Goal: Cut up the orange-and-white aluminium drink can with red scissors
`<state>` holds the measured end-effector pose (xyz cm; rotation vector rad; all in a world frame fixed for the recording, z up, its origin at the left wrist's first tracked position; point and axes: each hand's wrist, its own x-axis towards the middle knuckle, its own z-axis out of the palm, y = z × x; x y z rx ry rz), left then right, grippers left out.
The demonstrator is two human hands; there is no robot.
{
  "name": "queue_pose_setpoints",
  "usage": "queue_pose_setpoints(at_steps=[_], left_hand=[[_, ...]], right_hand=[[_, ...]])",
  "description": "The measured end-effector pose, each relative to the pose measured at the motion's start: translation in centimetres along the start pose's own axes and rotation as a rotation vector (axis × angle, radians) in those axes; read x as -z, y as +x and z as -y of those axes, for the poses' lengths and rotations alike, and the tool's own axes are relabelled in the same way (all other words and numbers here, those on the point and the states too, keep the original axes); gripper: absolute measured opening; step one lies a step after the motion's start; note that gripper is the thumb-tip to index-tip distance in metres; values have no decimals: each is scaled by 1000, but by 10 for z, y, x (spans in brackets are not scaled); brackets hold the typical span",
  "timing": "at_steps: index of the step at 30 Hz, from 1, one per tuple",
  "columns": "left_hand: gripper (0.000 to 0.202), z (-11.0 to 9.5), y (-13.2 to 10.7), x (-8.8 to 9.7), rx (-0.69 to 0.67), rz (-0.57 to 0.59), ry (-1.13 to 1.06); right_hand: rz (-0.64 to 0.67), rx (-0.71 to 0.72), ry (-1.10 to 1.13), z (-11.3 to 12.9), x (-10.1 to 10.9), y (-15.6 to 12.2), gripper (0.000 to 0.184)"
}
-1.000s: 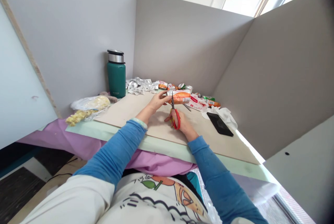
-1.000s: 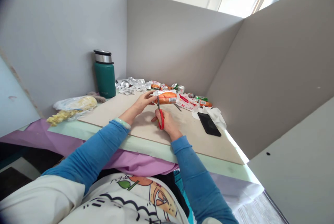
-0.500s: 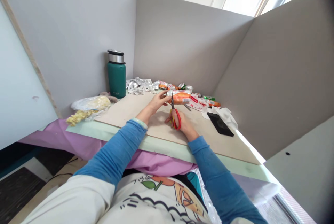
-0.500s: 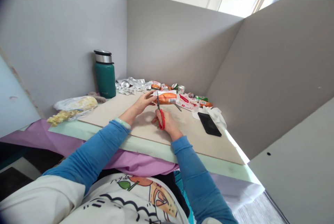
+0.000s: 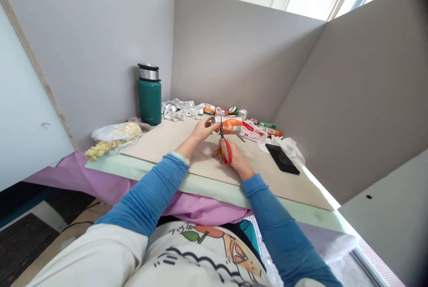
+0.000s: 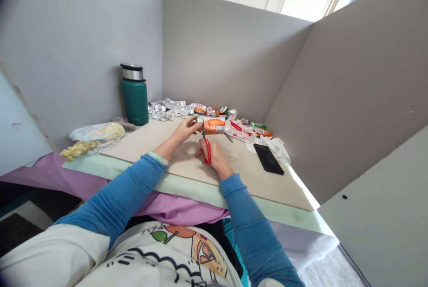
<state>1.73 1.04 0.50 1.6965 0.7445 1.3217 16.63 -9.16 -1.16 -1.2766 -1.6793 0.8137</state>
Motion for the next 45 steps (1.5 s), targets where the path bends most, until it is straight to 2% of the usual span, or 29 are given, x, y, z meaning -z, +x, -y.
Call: queue_pose_setpoints(at_steps=[6, 23, 45], left_hand=[[64, -5, -4, 0, 32, 39, -66], [59, 1, 0, 0, 28, -25, 11], [61, -3, -4, -1, 52, 16, 11]], right_hand=[[15, -6, 16, 0, 0, 0, 47], [-13, -40, 29, 0, -1, 0, 50], [5, -48, 39, -5, 0, 5, 46]])
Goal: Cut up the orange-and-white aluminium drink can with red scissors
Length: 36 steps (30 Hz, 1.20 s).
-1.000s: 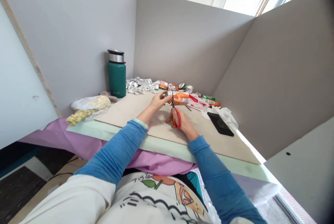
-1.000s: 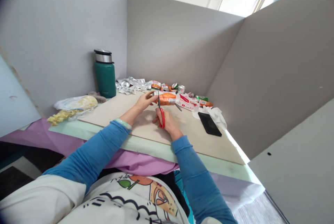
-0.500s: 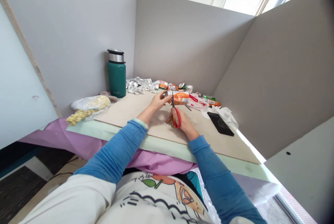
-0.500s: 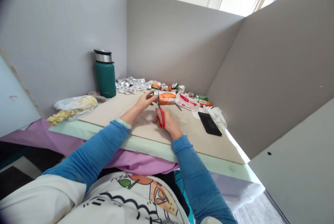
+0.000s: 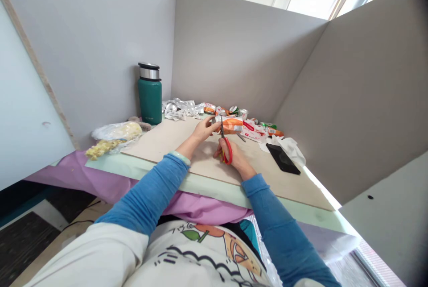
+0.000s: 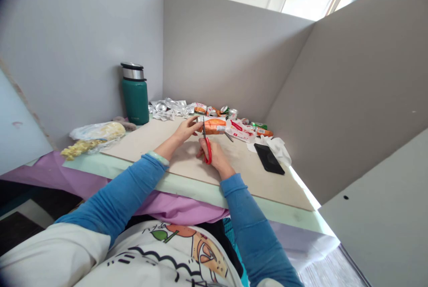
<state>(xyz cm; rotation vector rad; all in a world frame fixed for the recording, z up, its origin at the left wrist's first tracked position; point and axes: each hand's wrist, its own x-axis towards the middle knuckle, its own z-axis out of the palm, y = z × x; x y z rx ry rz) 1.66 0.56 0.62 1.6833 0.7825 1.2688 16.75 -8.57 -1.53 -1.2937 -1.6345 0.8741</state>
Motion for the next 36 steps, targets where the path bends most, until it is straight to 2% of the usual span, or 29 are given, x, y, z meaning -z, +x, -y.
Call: queue_pose_setpoints(at_steps=[15, 26, 36], left_hand=[[60, -1, -1, -1, -35, 2, 8], [62, -3, -2, -2, -14, -15, 19], [64, 5, 3, -1, -58, -19, -3]], right_hand=[[6, 28, -20, -2, 1, 0, 45], [-20, -28, -98, 8, -1, -3, 41], [-14, -2, -96, 5, 0, -2, 39]])
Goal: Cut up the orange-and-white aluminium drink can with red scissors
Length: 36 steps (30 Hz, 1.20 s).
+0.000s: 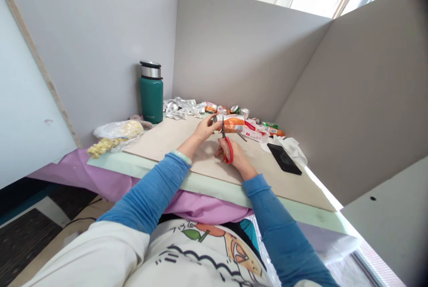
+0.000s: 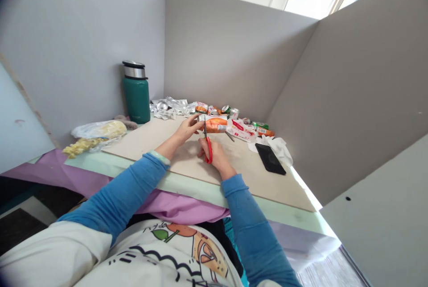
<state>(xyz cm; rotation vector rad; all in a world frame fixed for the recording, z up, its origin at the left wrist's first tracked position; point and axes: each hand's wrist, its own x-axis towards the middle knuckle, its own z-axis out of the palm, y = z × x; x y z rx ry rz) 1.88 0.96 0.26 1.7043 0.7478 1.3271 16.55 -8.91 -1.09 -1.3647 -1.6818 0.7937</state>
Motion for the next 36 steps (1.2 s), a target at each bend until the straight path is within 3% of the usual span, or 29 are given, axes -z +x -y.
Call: queue_pose_setpoints(at_steps=[12, 22, 36], left_hand=[[66, 2, 2, 0, 4, -8, 26], [58, -1, 0, 0, 24, 0, -20], [63, -6, -2, -1, 35, -14, -137]], right_hand=[[3, 1, 15, -1, 0, 2, 38], [11, -16, 39, -6, -1, 5, 34], [10, 3, 24, -6, -1, 4, 33]])
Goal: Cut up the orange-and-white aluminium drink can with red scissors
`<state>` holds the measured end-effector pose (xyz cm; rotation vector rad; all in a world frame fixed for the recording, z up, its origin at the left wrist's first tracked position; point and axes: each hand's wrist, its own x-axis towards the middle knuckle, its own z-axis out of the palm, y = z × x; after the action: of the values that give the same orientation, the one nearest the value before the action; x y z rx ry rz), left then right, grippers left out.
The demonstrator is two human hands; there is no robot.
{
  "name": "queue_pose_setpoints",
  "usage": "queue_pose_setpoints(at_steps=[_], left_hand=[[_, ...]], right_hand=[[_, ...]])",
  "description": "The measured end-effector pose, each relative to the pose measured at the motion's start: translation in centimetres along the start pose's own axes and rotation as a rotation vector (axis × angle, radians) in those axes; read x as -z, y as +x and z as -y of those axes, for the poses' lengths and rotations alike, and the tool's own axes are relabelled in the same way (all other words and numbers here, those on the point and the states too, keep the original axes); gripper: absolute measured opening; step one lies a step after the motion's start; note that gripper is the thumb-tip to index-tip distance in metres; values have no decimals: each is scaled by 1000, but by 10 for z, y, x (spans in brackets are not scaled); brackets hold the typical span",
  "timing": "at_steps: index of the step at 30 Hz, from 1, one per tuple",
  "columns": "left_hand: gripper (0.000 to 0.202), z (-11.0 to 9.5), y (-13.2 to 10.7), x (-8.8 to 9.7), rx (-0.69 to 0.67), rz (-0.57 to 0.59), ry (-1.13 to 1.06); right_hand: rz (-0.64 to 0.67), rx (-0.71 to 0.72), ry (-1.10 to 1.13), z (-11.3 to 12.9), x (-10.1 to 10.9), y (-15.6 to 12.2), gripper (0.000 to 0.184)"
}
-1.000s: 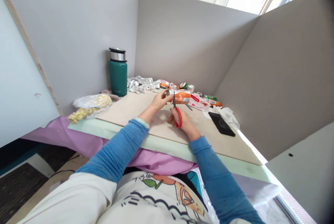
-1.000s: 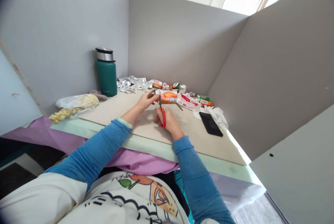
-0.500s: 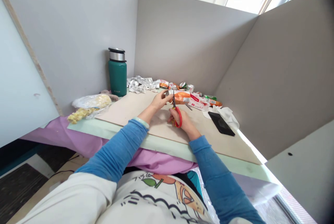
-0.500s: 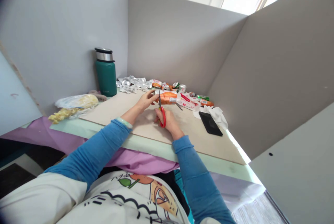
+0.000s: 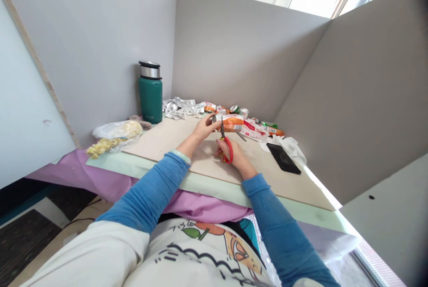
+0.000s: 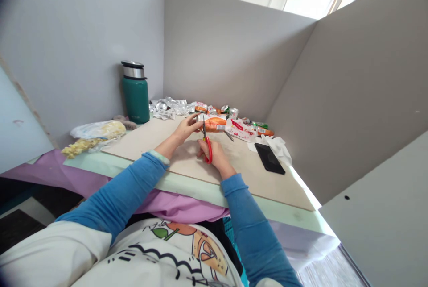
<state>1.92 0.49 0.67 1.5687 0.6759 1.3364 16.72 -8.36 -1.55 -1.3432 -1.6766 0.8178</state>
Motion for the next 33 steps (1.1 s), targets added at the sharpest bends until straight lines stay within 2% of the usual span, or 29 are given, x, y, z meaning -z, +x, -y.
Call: queue_pose_setpoints(at_steps=[14, 21, 27, 33], left_hand=[[64, 9, 5, 4, -44, -9, 42], [65, 9, 6, 4, -63, -4, 55], [64, 7, 4, 3, -52, 18, 33], [61, 12, 7, 3, -73, -11, 40]], right_hand=[[-2, -10, 4, -2, -1, 2, 35], [-11, -35, 40, -3, 0, 0, 42], [12, -2, 32, 3, 2, -6, 47], [5, -3, 11, 2, 3, -7, 48]])
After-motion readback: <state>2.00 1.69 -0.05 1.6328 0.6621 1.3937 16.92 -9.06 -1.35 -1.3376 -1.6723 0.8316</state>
